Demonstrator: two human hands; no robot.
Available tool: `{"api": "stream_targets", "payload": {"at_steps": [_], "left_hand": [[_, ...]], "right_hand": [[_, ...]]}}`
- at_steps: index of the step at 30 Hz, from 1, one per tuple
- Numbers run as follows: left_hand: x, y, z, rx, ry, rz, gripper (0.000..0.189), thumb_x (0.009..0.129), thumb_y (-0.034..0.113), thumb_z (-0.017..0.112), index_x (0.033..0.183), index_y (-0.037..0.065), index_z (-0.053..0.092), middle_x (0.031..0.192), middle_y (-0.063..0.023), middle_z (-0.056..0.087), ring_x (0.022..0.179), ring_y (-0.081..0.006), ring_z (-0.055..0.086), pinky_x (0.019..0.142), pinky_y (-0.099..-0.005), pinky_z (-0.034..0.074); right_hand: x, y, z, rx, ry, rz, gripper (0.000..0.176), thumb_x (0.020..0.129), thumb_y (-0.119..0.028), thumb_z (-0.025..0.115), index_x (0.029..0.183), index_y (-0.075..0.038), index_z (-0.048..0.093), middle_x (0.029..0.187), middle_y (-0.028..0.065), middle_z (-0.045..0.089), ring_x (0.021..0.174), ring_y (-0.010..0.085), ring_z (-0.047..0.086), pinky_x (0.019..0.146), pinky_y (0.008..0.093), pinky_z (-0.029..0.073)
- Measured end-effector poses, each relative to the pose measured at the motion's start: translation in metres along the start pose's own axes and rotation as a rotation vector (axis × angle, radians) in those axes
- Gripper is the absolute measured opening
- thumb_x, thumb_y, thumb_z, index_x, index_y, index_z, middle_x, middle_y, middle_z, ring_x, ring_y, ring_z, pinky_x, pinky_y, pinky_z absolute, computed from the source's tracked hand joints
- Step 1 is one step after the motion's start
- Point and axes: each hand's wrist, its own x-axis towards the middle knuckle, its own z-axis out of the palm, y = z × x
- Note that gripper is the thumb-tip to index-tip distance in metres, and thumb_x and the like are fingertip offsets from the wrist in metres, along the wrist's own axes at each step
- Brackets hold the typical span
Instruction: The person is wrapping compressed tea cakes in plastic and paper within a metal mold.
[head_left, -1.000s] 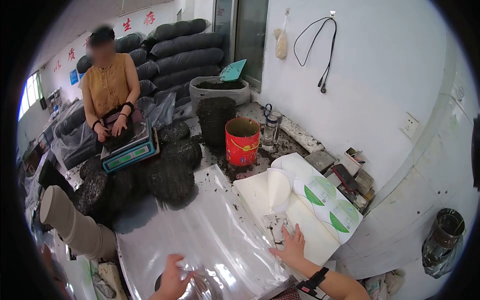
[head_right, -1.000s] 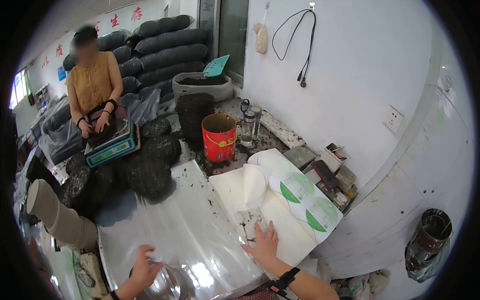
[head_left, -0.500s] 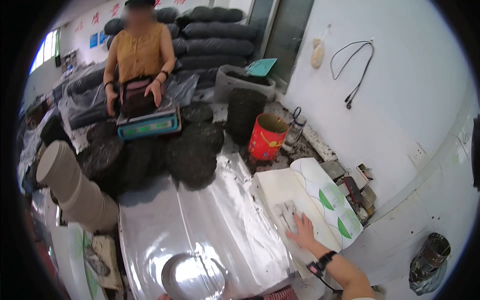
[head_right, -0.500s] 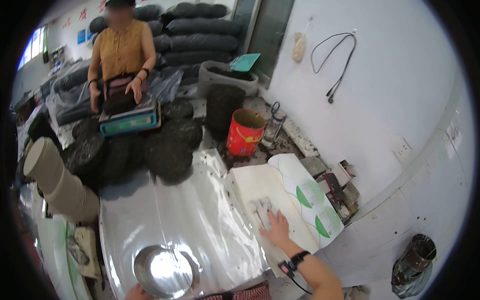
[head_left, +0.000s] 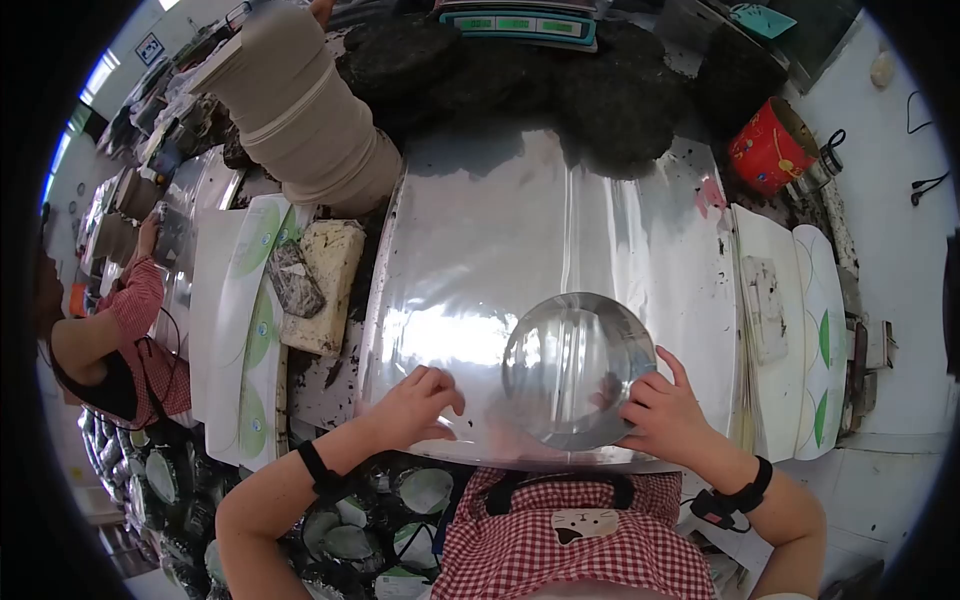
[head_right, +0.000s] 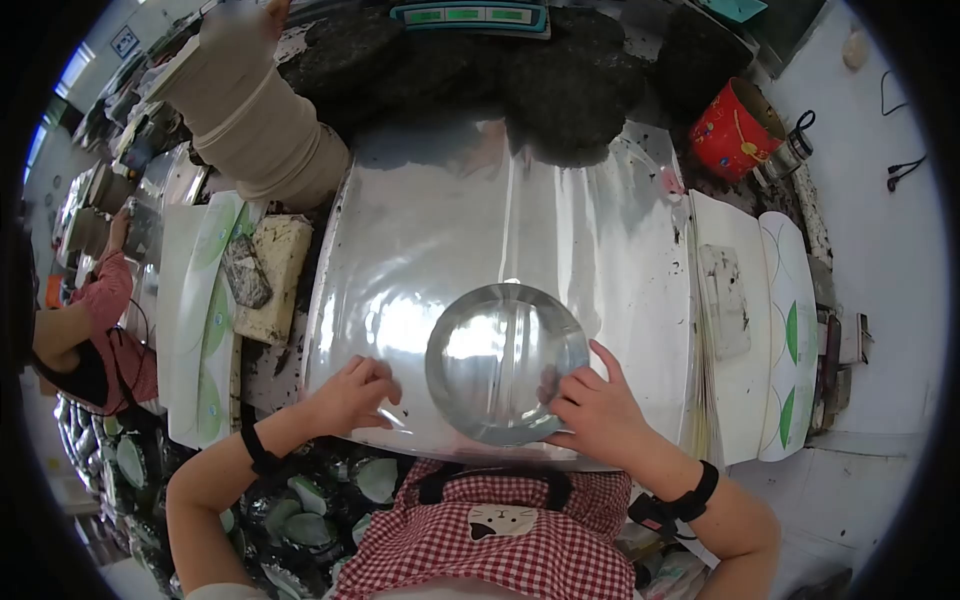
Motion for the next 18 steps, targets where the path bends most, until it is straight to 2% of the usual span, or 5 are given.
{"api": "stream_targets", "payload": {"at_steps": [7, 9, 10, 12, 18], "left_hand": [[0.026, -0.030, -0.009, -0.114, -0.107, 0.083, 0.016, 0.087, 0.023, 0.068, 0.096, 0.012, 0.064, 0.089, 0.0025, 0.063, 0.092, -0.0217, 0.057, 0.077, -0.0336, 0.051], [0.037, -0.017, -0.022, -0.245, -0.280, -0.247, 0.016, 0.086, 0.019, 0.070, 0.100, 0.012, 0.066, 0.097, -0.0003, 0.065, 0.093, -0.0231, 0.059, 0.081, -0.0344, 0.049], [0.038, -0.014, -0.032, -0.248, -0.288, -0.245, 0.016, 0.086, 0.019, 0.070, 0.100, 0.012, 0.066, 0.097, -0.0003, 0.065, 0.093, -0.0231, 0.059, 0.081, -0.0344, 0.049], [0.038, -0.012, -0.047, 0.106, -0.174, 0.022, 0.028, 0.083, 0.021, 0.072, 0.108, 0.014, 0.062, 0.106, -0.0023, 0.060, 0.104, -0.0237, 0.058, 0.087, -0.0383, 0.048], [0.013, -0.022, -0.024, -0.111, -0.080, -0.059, 0.025, 0.078, 0.019, 0.076, 0.100, 0.011, 0.065, 0.104, -0.0027, 0.058, 0.106, -0.0270, 0.057, 0.096, -0.0435, 0.042]], "right_hand": [[-0.038, 0.014, -0.003, 0.043, -0.035, 0.220, 0.037, 0.058, -0.034, 0.085, 0.080, -0.014, 0.065, 0.090, 0.0009, 0.054, 0.100, 0.0216, 0.055, 0.113, 0.0577, 0.029], [-0.038, 0.016, -0.003, 0.054, -0.036, 0.241, 0.038, 0.057, -0.033, 0.086, 0.081, -0.014, 0.065, 0.090, 0.0011, 0.054, 0.100, 0.0220, 0.055, 0.113, 0.0576, 0.030], [-0.038, 0.016, -0.006, 0.066, -0.045, 0.258, 0.038, 0.056, -0.033, 0.086, 0.082, -0.014, 0.065, 0.091, 0.0013, 0.054, 0.101, 0.0223, 0.055, 0.113, 0.0574, 0.030], [-0.039, 0.018, -0.006, 0.085, -0.060, 0.286, 0.039, 0.056, -0.032, 0.085, 0.083, -0.014, 0.065, 0.091, 0.0014, 0.054, 0.102, 0.0227, 0.055, 0.113, 0.0573, 0.030], [-0.036, 0.021, 0.001, 0.138, 0.011, 0.312, 0.042, 0.048, -0.027, 0.086, 0.083, -0.016, 0.064, 0.092, 0.0025, 0.054, 0.103, 0.0269, 0.054, 0.105, 0.0571, 0.035]]}}
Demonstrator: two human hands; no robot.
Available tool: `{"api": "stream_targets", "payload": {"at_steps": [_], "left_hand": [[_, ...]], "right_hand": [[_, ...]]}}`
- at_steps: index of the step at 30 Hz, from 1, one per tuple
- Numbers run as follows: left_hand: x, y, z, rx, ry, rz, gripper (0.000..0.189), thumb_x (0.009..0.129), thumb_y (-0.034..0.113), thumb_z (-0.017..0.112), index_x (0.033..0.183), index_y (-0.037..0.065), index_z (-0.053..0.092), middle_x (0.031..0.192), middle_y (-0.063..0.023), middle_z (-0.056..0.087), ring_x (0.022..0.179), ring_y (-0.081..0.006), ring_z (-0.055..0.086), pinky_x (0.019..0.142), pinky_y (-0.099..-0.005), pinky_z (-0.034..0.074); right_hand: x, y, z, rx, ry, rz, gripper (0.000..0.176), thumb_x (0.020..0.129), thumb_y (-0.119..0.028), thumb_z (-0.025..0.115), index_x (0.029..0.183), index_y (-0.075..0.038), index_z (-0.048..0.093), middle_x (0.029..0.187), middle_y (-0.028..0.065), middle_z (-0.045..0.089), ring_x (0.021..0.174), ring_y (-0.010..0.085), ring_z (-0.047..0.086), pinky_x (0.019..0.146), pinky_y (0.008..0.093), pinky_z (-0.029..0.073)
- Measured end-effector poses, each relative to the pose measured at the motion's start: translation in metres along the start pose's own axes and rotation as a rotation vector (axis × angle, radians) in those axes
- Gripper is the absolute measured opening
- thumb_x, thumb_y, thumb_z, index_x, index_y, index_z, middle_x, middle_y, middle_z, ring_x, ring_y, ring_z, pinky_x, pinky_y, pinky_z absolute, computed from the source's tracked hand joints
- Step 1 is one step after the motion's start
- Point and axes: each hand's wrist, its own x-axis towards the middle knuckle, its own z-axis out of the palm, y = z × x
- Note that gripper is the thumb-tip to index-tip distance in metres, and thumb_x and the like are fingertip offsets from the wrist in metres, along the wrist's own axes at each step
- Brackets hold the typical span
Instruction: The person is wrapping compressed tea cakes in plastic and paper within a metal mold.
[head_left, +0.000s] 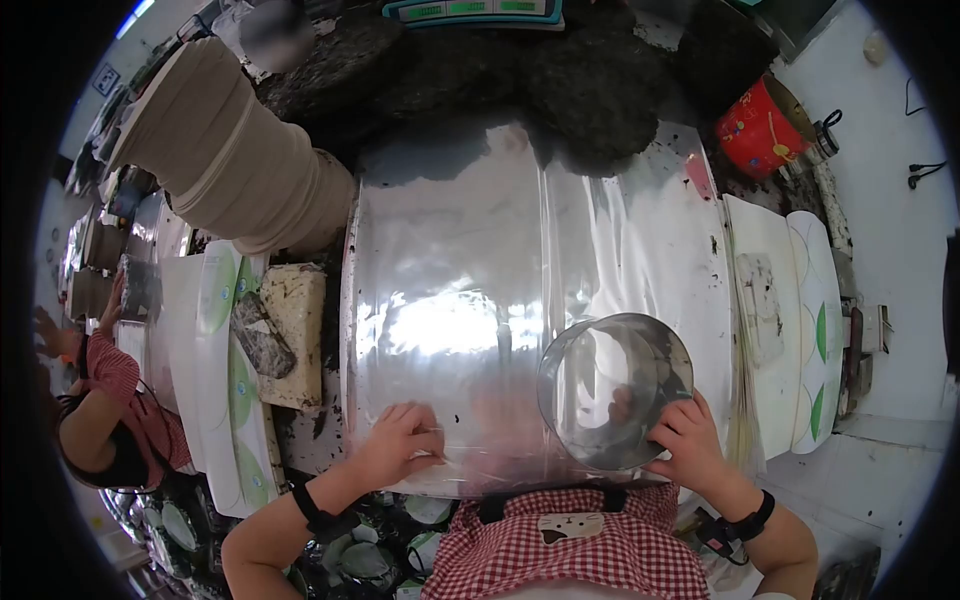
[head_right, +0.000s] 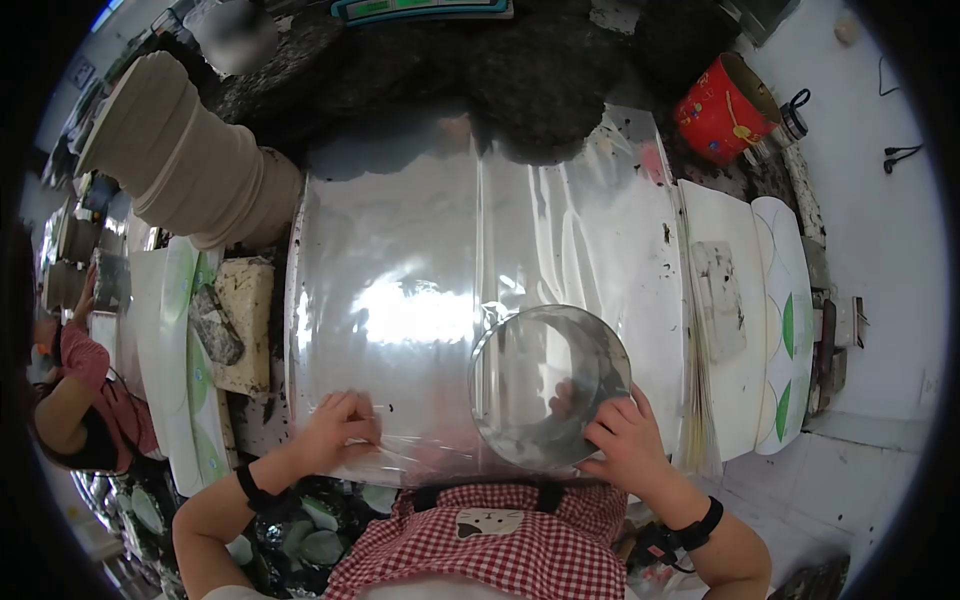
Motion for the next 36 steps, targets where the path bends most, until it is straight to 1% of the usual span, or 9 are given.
{"api": "stream_targets", "payload": {"at_steps": [7, 9, 15, 20, 25, 27, 29, 33, 36], "left_hand": [[0.004, 0.014, 0.009, 0.074, -0.088, 0.141, 0.011, 0.086, 0.016, 0.068, 0.094, 0.009, 0.066, 0.097, -0.0093, 0.067, 0.091, -0.0300, 0.066, 0.076, -0.0390, 0.053], [0.042, 0.029, -0.019, 0.152, -0.123, -0.303, 0.012, 0.088, 0.020, 0.064, 0.093, 0.009, 0.064, 0.088, -0.0116, 0.066, 0.087, -0.0332, 0.065, 0.079, -0.0408, 0.052], [0.066, 0.145, -0.146, 0.393, 0.633, 0.329, 0.010, 0.077, 0.006, 0.071, 0.081, 0.006, 0.062, 0.079, -0.0062, 0.062, 0.076, -0.0275, 0.063, 0.064, -0.0386, 0.048], [0.026, 0.156, -0.081, 0.416, 0.117, 0.371, 0.008, 0.078, 0.013, 0.065, 0.086, 0.011, 0.066, 0.087, 0.0006, 0.064, 0.078, -0.0194, 0.064, 0.070, -0.0345, 0.051], [-0.018, 0.052, 0.005, 0.450, -0.058, 0.213, 0.014, 0.081, 0.017, 0.062, 0.094, 0.014, 0.065, 0.090, -0.0005, 0.062, 0.081, -0.0195, 0.064, 0.076, -0.0336, 0.051], [-0.015, 0.039, 0.010, 0.461, -0.056, 0.159, 0.017, 0.082, 0.020, 0.064, 0.098, 0.014, 0.065, 0.089, -0.0016, 0.062, 0.083, -0.0207, 0.064, 0.075, -0.0349, 0.051], [-0.005, 0.050, -0.002, 0.250, -0.151, -0.129, 0.032, 0.083, 0.028, 0.070, 0.110, 0.012, 0.062, 0.098, -0.0041, 0.066, 0.092, -0.0254, 0.065, 0.081, -0.0382, 0.051], [0.012, 0.072, -0.130, 0.643, 0.501, -0.070, 0.082, 0.069, 0.024, 0.083, 0.139, 0.003, 0.047, 0.142, -0.0198, 0.051, 0.130, -0.0391, 0.048, 0.111, -0.0483, 0.035], [0.026, 0.027, -0.288, 1.267, 1.257, 0.052, 0.062, 0.096, 0.022, 0.060, 0.150, 0.004, 0.035, 0.150, -0.0201, 0.043, 0.140, -0.0381, 0.037, 0.118, -0.0477, 0.025]], "right_hand": [[-0.017, -0.014, -0.016, 0.133, 0.120, -0.109, 0.044, 0.050, -0.032, 0.084, 0.083, -0.012, 0.063, 0.086, 0.0033, 0.054, 0.094, 0.0253, 0.057, 0.092, 0.0494, 0.046], [-0.018, -0.049, -0.024, 0.248, 0.194, -0.109, 0.044, 0.051, -0.033, 0.084, 0.082, -0.012, 0.062, 0.085, 0.0032, 0.054, 0.092, 0.0253, 0.057, 0.088, 0.0476, 0.048], [0.005, -0.089, 0.018, 0.211, 0.093, -0.428, 0.035, 0.069, -0.038, 0.080, 0.082, -0.011, 0.063, 0.083, 0.0032, 0.053, 0.088, 0.0255, 0.056, 0.094, 0.0456, 0.047], [0.076, -0.031, 0.027, -0.267, 0.480, -0.249, 0.051, 0.083, -0.045, 0.069, 0.114, -0.004, 0.066, 0.118, 0.0151, 0.059, 0.119, 0.0326, 0.052, 0.110, 0.0546, 0.037], [-0.072, -0.043, 0.026, 0.458, -0.324, -0.658, 0.050, 0.099, -0.027, 0.050, 0.142, -0.004, 0.046, 0.149, 0.0099, 0.046, 0.138, 0.0236, 0.044, 0.119, 0.0419, 0.030], [-0.052, -0.038, -0.016, 0.186, -0.138, -0.742, 0.055, 0.096, -0.034, 0.055, 0.140, -0.002, 0.047, 0.151, 0.0099, 0.043, 0.140, 0.0231, 0.041, 0.120, 0.0389, 0.028], [-0.055, -0.007, 0.015, -0.032, -0.302, -0.087, 0.062, 0.094, -0.042, 0.058, 0.141, -0.003, 0.047, 0.154, 0.0090, 0.040, 0.142, 0.0233, 0.038, 0.120, 0.0415, 0.027], [0.012, 0.007, -0.040, -0.082, -0.052, -0.294, 0.066, 0.088, -0.041, 0.067, 0.144, -0.014, 0.046, 0.152, 0.0073, 0.043, 0.142, 0.0245, 0.038, 0.118, 0.0516, 0.027], [0.142, 0.054, -0.108, -0.177, 0.373, -0.216, 0.063, 0.085, -0.020, 0.068, 0.143, -0.011, 0.045, 0.147, 0.0119, 0.047, 0.137, 0.0327, 0.042, 0.115, 0.0503, 0.032]]}}
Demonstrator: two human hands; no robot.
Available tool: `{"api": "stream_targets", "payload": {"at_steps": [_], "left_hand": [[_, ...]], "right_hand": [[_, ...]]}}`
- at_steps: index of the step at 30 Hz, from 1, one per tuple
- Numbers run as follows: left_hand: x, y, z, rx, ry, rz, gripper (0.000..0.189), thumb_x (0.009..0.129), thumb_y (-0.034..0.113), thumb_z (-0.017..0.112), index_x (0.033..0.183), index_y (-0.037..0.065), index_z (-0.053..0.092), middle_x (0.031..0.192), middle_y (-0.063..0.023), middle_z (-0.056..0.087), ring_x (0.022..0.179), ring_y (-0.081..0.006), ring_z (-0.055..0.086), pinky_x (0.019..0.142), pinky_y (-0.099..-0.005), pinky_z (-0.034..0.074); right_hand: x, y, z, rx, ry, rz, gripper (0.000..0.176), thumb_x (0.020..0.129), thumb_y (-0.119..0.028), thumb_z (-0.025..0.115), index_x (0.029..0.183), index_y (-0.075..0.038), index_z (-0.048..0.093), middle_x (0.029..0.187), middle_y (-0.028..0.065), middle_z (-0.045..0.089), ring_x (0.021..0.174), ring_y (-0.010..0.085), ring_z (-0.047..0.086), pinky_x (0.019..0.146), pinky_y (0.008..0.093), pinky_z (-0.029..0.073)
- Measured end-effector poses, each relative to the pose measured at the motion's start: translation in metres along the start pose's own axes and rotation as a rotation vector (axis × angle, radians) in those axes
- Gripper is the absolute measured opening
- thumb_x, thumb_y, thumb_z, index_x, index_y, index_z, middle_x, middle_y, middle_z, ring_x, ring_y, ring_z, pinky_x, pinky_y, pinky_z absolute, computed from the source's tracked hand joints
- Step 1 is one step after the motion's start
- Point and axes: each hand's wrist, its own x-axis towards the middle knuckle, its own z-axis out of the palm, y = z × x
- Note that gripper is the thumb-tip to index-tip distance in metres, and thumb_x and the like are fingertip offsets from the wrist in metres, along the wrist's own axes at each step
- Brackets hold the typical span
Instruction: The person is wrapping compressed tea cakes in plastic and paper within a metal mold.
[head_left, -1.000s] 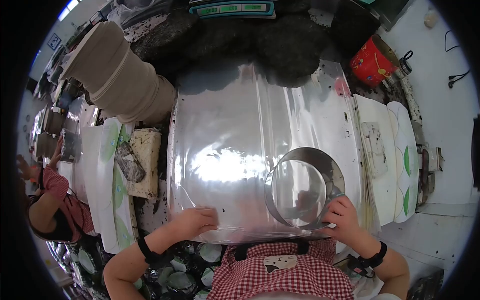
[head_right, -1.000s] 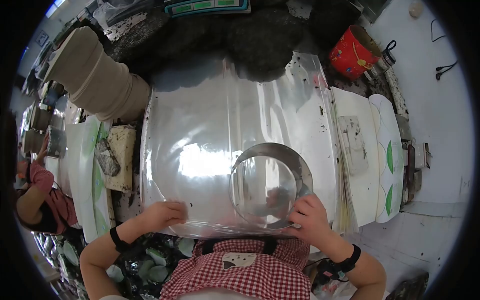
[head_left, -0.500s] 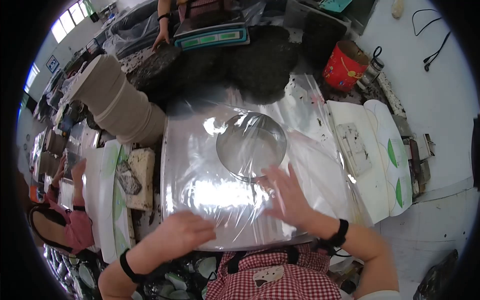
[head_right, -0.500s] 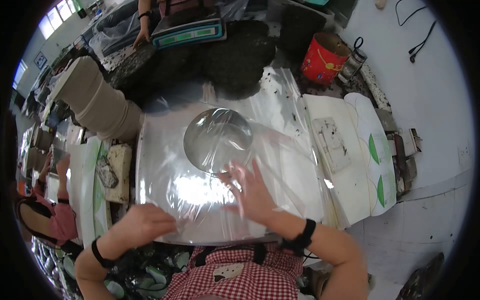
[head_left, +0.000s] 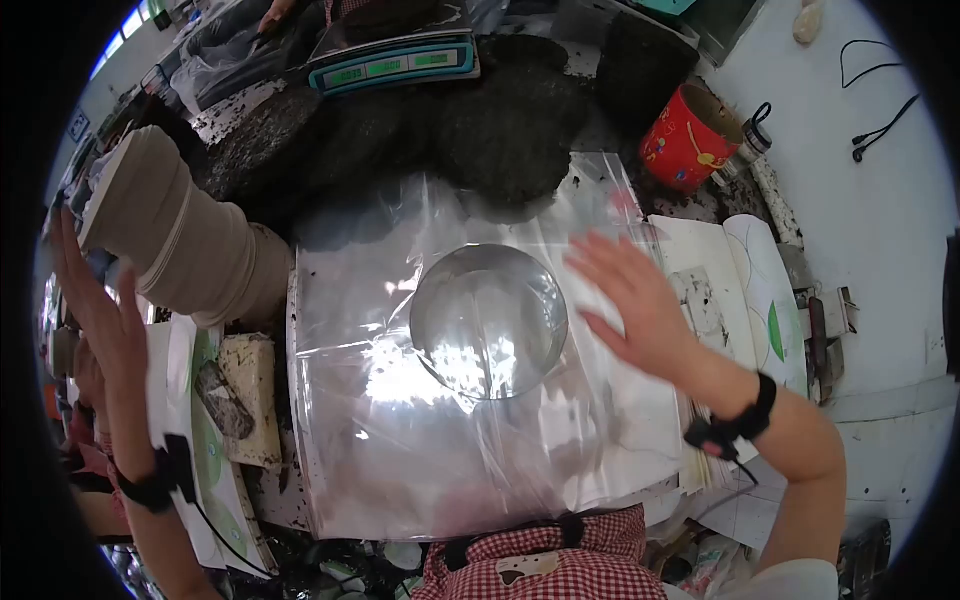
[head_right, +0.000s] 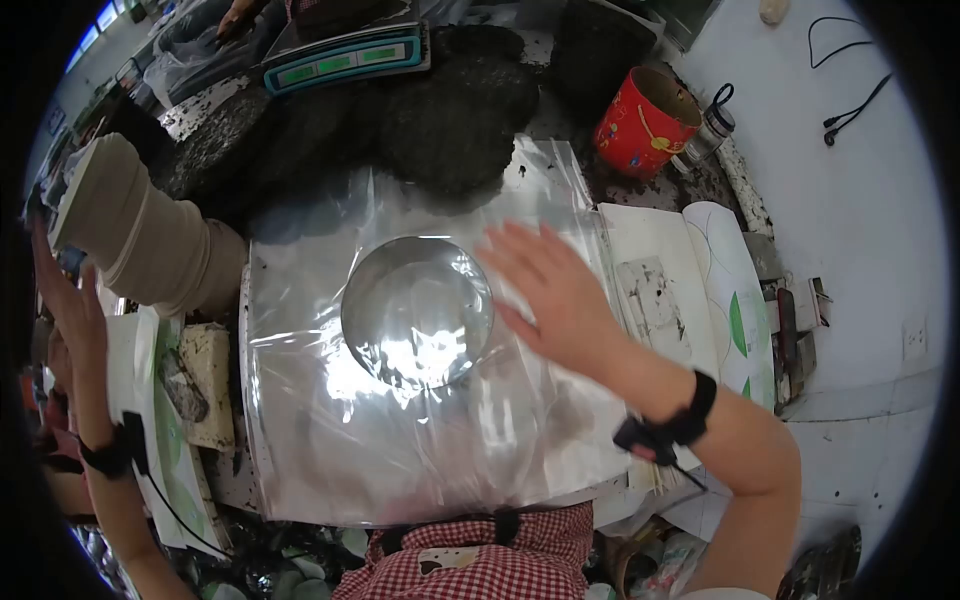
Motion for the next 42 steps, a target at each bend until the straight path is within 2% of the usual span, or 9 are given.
{"api": "stream_targets", "payload": {"at_steps": [5, 11, 14, 17, 21, 24, 29, 36, 42], "left_hand": [[0.012, -0.072, 0.028, 0.055, -0.538, -0.295, 0.050, 0.096, 0.017, 0.060, 0.142, 0.004, 0.047, 0.142, -0.0156, 0.051, 0.123, -0.0309, 0.056, 0.102, -0.0376, 0.047], [0.006, -0.109, 0.002, 0.015, -0.447, -0.008, 0.044, 0.103, 0.018, 0.045, 0.143, 0.001, 0.047, 0.149, -0.0162, 0.046, 0.138, -0.0301, 0.045, 0.114, -0.0410, 0.036], [0.006, 0.067, -0.008, -0.559, -0.191, -0.179, 0.038, 0.097, 0.002, 0.046, 0.132, -0.004, 0.057, 0.137, -0.0177, 0.058, 0.128, -0.0302, 0.055, 0.108, -0.0421, 0.044], [0.000, 0.229, 0.000, -0.933, -0.479, 0.232, 0.034, 0.086, 0.010, 0.062, 0.120, 0.009, 0.069, 0.125, -0.0164, 0.065, 0.113, -0.0320, 0.064, 0.098, -0.0387, 0.053], [-0.082, 0.299, 0.013, -1.221, -0.769, -0.036, 0.095, 0.082, 0.051, 0.067, 0.150, -0.003, 0.028, 0.150, -0.0220, 0.039, 0.138, -0.0381, 0.038, 0.117, -0.0456, 0.029], [-0.077, 0.273, 0.006, -1.165, -0.401, -0.424, 0.124, 0.076, 0.065, 0.068, 0.150, -0.013, 0.006, 0.156, -0.0339, 0.012, 0.145, -0.0483, 0.014, 0.119, -0.0536, 0.013], [-0.038, 0.299, 0.058, -0.927, -0.756, 0.187, 0.124, 0.069, 0.072, 0.069, 0.149, -0.010, 0.023, 0.158, -0.0278, 0.020, 0.149, -0.0386, 0.018, 0.120, -0.0542, 0.010], [-0.057, 0.311, 0.073, -0.544, -1.187, 0.416, 0.135, 0.071, 0.095, 0.036, 0.152, -0.011, 0.011, 0.159, -0.0333, 0.004, 0.149, -0.0461, -0.001, 0.119, -0.0562, -0.004], [-0.027, 0.323, 0.093, -0.603, -1.739, 0.461, 0.131, 0.074, 0.094, 0.034, 0.154, -0.006, 0.009, 0.161, -0.0298, 0.000, 0.149, -0.0459, -0.010, 0.118, -0.0580, -0.006]], "right_hand": [[0.112, 0.121, 0.085, -0.206, 0.090, 0.024, 0.089, 0.078, -0.015, 0.069, 0.155, -0.011, 0.024, 0.157, 0.0161, 0.028, 0.145, 0.0317, 0.028, 0.120, 0.0484, 0.021], [0.136, 0.148, 0.105, -0.148, 0.275, -0.035, 0.065, 0.079, 0.003, 0.059, 0.142, -0.006, 0.047, 0.145, 0.0154, 0.048, 0.132, 0.0308, 0.049, 0.113, 0.0400, 0.038], [0.128, 0.122, 0.055, 0.155, 0.445, 0.108, 0.062, 0.081, 0.007, 0.052, 0.142, -0.004, 0.046, 0.144, 0.0165, 0.049, 0.132, 0.0329, 0.049, 0.111, 0.0401, 0.039], [0.103, 0.093, 0.029, 0.282, 0.483, 0.076, 0.062, 0.082, 0.009, 0.046, 0.143, -0.003, 0.045, 0.145, 0.0174, 0.049, 0.132, 0.0344, 0.048, 0.110, 0.0405, 0.040], [0.048, 0.020, 0.003, 0.328, 0.258, -0.083, 0.068, 0.075, 0.010, 0.050, 0.142, -0.002, 0.047, 0.144, 0.0187, 0.049, 0.134, 0.0344, 0.047, 0.113, 0.0450, 0.038], [-0.005, -0.010, 0.028, 0.294, -0.106, -0.281, 0.069, 0.073, 0.001, 0.060, 0.140, -0.002, 0.047, 0.146, 0.0185, 0.047, 0.133, 0.0344, 0.048, 0.115, 0.0470, 0.036], [-0.012, -0.022, 0.032, 0.366, -0.304, -0.243, 0.070, 0.075, -0.006, 0.062, 0.141, 0.004, 0.042, 0.145, 0.0188, 0.047, 0.137, 0.0319, 0.043, 0.118, 0.0476, 0.030], [0.050, -0.024, 0.094, 0.130, -0.417, -0.245, 0.093, 0.090, -0.055, 0.055, 0.157, -0.005, 0.013, 0.163, 0.0200, 0.010, 0.151, 0.0366, 0.008, 0.122, 0.0515, 0.007], [0.067, -0.015, 0.114, 0.100, -0.779, -0.178, 0.100, 0.088, -0.055, 0.056, 0.159, -0.011, 0.000, 0.164, 0.0197, -0.004, 0.151, 0.0398, -0.002, 0.121, 0.0547, 0.003]]}}
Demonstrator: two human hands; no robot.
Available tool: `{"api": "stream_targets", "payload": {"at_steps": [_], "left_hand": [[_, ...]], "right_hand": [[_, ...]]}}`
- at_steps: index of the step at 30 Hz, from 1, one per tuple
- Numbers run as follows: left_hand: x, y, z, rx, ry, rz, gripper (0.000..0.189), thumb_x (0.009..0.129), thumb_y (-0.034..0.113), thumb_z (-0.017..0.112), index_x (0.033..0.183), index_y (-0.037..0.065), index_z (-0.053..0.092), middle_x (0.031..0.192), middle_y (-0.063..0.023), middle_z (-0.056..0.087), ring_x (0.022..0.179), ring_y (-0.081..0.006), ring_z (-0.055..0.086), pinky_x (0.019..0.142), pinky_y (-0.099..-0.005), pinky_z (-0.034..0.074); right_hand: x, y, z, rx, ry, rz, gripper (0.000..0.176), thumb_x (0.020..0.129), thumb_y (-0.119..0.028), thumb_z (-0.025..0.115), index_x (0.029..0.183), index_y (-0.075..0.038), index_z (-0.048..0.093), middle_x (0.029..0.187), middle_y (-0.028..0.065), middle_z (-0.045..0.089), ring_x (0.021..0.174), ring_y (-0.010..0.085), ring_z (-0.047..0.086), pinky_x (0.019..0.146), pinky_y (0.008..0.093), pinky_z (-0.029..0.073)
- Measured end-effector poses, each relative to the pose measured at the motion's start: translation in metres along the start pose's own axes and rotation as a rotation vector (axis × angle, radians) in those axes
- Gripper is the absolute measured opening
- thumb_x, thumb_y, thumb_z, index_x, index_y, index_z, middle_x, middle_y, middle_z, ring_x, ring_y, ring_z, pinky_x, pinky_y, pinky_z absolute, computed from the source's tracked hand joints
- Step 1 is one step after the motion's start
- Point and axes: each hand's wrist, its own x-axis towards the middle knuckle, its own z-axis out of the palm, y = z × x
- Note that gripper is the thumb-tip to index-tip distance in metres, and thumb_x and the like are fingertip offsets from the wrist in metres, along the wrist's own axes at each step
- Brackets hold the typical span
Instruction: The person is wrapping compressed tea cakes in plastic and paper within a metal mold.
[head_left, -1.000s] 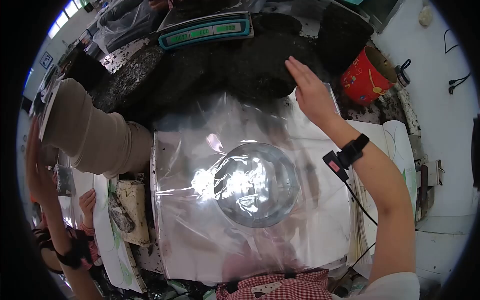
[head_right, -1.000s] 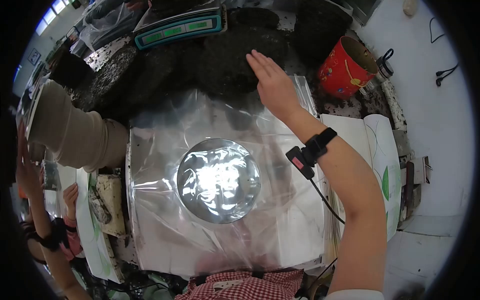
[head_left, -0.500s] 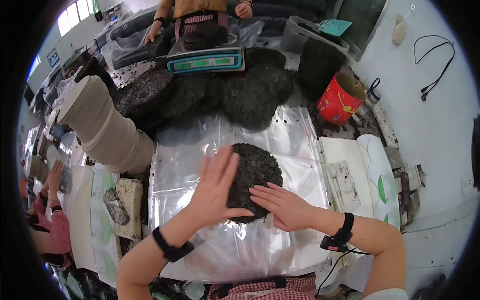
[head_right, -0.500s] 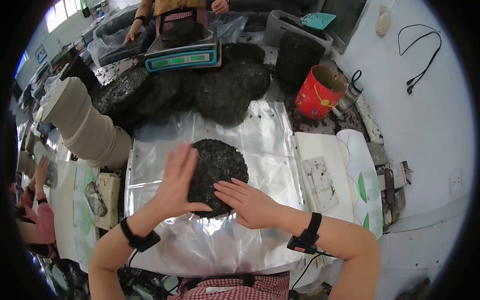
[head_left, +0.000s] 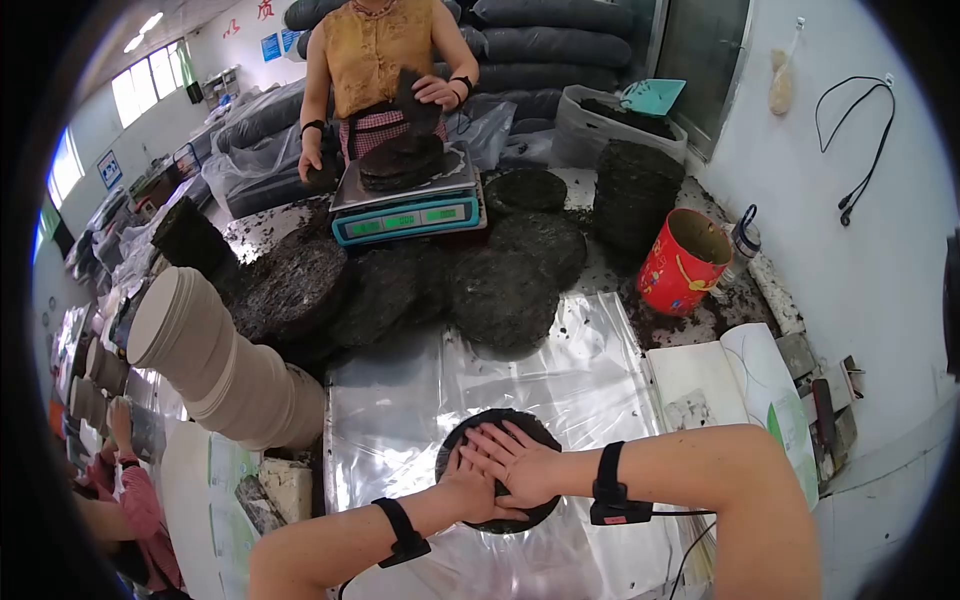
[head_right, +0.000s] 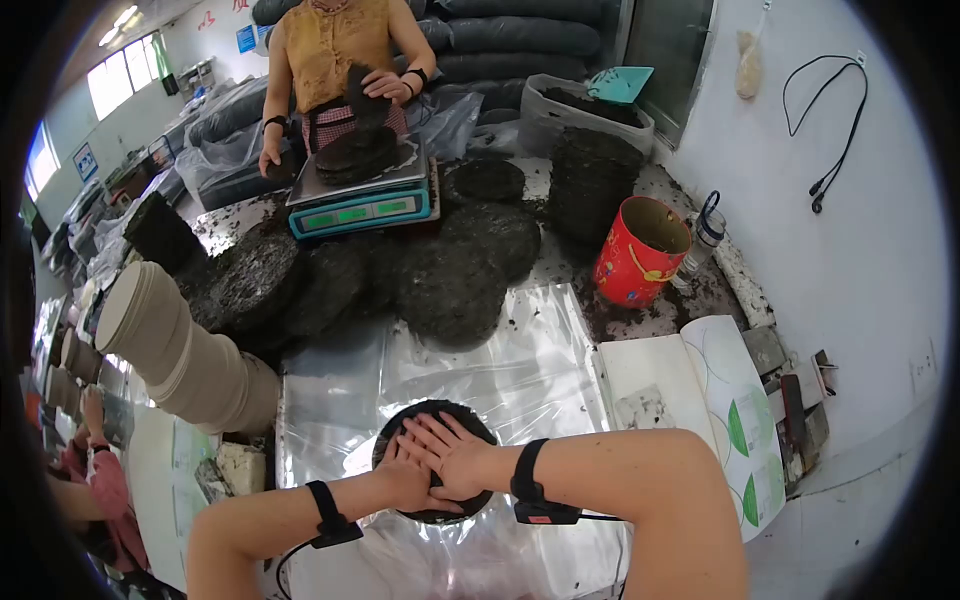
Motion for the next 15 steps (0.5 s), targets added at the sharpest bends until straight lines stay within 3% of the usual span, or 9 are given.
{"api": "stream_targets", "payload": {"at_steps": [2, 6, 7, 9, 11, 12, 13, 15], "left_hand": [[0.020, 0.000, 0.015, 0.014, -0.061, -0.021, 0.130, 0.074, 0.094, 0.034, 0.155, -0.005, 0.008, 0.161, -0.0286, -0.001, 0.149, -0.0453, -0.012, 0.118, -0.0581, -0.007], [0.042, -0.002, 0.034, 0.042, -0.102, -0.123, 0.132, 0.073, 0.094, 0.036, 0.156, -0.003, 0.001, 0.163, -0.0252, -0.006, 0.149, -0.0439, -0.013, 0.118, -0.0567, -0.008], [0.037, 0.003, 0.033, 0.051, -0.083, -0.136, 0.131, 0.073, 0.093, 0.036, 0.156, -0.002, 0.000, 0.163, -0.0247, -0.006, 0.149, -0.0437, -0.013, 0.118, -0.0565, -0.008], [0.020, 0.012, 0.034, 0.074, -0.062, -0.097, 0.130, 0.074, 0.092, 0.038, 0.156, -0.003, 0.002, 0.163, -0.0247, -0.005, 0.149, -0.0434, -0.013, 0.118, -0.0564, -0.008], [0.004, 0.016, 0.055, 0.064, -0.085, -0.065, 0.129, 0.075, 0.091, 0.040, 0.156, -0.003, 0.003, 0.163, -0.0247, -0.004, 0.149, -0.0431, -0.013, 0.118, -0.0563, -0.008], [-0.002, 0.021, 0.070, 0.074, 0.100, -0.034, 0.126, 0.075, 0.089, 0.043, 0.156, -0.002, 0.008, 0.162, -0.0257, 0.000, 0.150, -0.0426, -0.009, 0.119, -0.0565, -0.002], [-0.009, 0.027, 0.085, 0.091, 0.279, -0.004, 0.123, 0.076, 0.086, 0.046, 0.156, -0.001, 0.012, 0.162, -0.0268, 0.005, 0.150, -0.0420, -0.005, 0.119, -0.0568, 0.004], [-0.018, 0.039, 0.073, 0.009, 0.223, 0.044, 0.112, 0.083, 0.073, 0.055, 0.154, -0.004, 0.015, 0.160, -0.0289, 0.011, 0.150, -0.0416, 0.000, 0.118, -0.0589, 0.007]], "right_hand": [[0.011, 0.005, 0.017, 0.028, -0.103, 0.035, 0.099, 0.089, -0.053, 0.056, 0.159, -0.012, -0.002, 0.164, 0.0187, -0.005, 0.151, 0.0393, -0.003, 0.121, 0.0536, 0.001], [0.017, 0.004, 0.029, -0.052, -0.102, 0.080, 0.103, 0.088, -0.056, 0.056, 0.159, -0.013, -0.004, 0.165, 0.0189, -0.005, 0.152, 0.0366, -0.002, 0.121, 0.0515, 0.000], [0.011, -0.001, 0.030, -0.014, 0.047, 0.057, 0.102, 0.085, -0.053, 0.061, 0.159, -0.010, 0.005, 0.163, 0.0208, 0.008, 0.151, 0.0374, 0.008, 0.121, 0.0525, 0.008], [0.003, -0.014, 0.030, -0.044, 0.154, 0.017, 0.091, 0.085, -0.044, 0.067, 0.155, -0.007, 0.022, 0.159, 0.0223, 0.023, 0.147, 0.0402, 0.021, 0.119, 0.0521, 0.019], [-0.042, -0.038, 0.000, 0.127, 0.562, -0.088, 0.078, 0.085, -0.036, 0.070, 0.148, -0.005, 0.036, 0.154, 0.0243, 0.031, 0.142, 0.0423, 0.030, 0.117, 0.0508, 0.026], [-0.052, -0.037, 0.018, 0.308, 0.669, 0.065, 0.071, 0.085, -0.038, 0.070, 0.144, -0.006, 0.044, 0.154, 0.0240, 0.030, 0.143, 0.0417, 0.028, 0.117, 0.0505, 0.025], [-0.064, -0.031, 0.030, 0.113, 0.567, 0.008, 0.070, 0.085, -0.045, 0.069, 0.139, -0.006, 0.050, 0.154, 0.0230, 0.032, 0.144, 0.0408, 0.026, 0.116, 0.0571, 0.022], [-0.063, -0.045, 0.013, 0.143, 0.508, 0.127, 0.073, 0.086, -0.054, 0.065, 0.140, -0.007, 0.049, 0.156, 0.0217, 0.030, 0.146, 0.0420, 0.022, 0.116, 0.0617, 0.018]]}}
